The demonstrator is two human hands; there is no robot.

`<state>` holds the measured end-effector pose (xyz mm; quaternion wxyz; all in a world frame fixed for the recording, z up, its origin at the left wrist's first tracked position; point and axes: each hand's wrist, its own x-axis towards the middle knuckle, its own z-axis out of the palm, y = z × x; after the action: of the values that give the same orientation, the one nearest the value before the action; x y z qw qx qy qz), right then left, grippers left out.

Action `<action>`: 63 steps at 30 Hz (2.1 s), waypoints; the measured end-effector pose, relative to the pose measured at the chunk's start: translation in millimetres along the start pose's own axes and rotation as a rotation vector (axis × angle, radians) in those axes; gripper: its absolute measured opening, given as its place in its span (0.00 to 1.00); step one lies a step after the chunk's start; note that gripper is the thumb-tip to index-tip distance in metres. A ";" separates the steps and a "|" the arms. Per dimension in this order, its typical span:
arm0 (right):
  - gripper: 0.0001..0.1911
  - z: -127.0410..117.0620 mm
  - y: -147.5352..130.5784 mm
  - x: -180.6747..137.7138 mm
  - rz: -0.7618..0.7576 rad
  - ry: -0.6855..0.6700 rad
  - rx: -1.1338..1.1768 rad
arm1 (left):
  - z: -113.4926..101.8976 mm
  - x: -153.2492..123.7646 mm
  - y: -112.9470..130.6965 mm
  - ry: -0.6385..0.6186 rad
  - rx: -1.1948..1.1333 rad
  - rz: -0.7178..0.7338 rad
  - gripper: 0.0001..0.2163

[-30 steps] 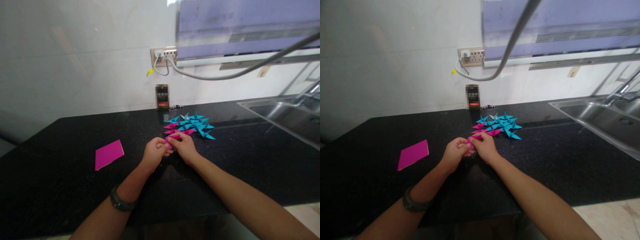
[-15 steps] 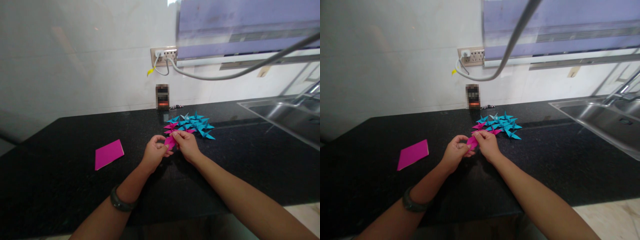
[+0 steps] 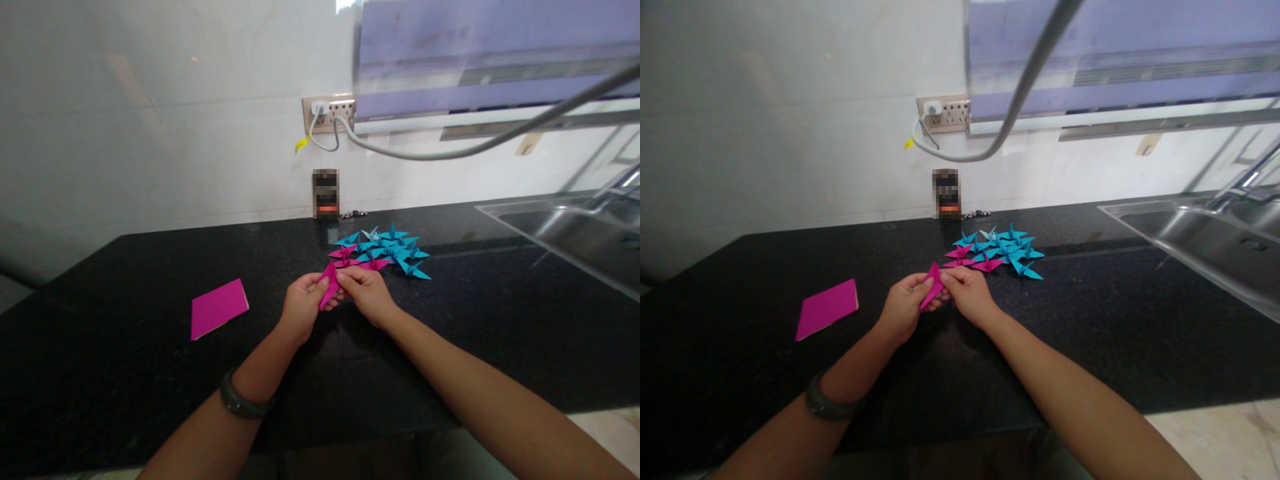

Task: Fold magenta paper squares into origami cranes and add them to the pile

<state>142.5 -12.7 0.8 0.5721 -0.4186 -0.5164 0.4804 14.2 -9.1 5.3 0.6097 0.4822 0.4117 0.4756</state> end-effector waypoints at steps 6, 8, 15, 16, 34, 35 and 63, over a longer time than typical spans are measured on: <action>0.10 0.8 -0.5 0.7 0.048 0.074 0.033 | 1.0 -0.9 0.3 -0.027 -0.018 -0.028 0.12; 0.11 1.8 -1.9 0.2 0.062 0.097 0.051 | 1.2 -0.9 -0.2 -0.032 -0.019 -0.023 0.12; 0.12 3.7 -3.3 -1.4 0.111 0.136 0.124 | 0.8 -1.5 -0.2 -0.021 0.019 -0.026 0.14; 0.13 3.7 -3.1 -1.5 0.124 0.135 0.144 | 0.6 -1.5 -0.1 -0.020 0.024 -0.028 0.14; 0.13 -1.9 -6.7 -1.6 0.257 0.012 0.264 | 0.6 -2.6 2.4 -0.069 0.040 -0.051 0.13; 0.13 -3.8 -8.2 -1.3 0.281 -0.025 0.268 | 0.0 -2.5 2.6 -0.066 0.046 -0.050 0.12; 0.10 2.0 -10.0 -2.5 0.213 0.046 0.202 | 0.2 -4.1 9.4 -0.067 0.184 0.008 0.06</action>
<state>141.6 -17.1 10.4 0.5689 -0.4222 -0.4047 0.5783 11.9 -12.3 14.7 0.5744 0.5535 0.4309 0.4218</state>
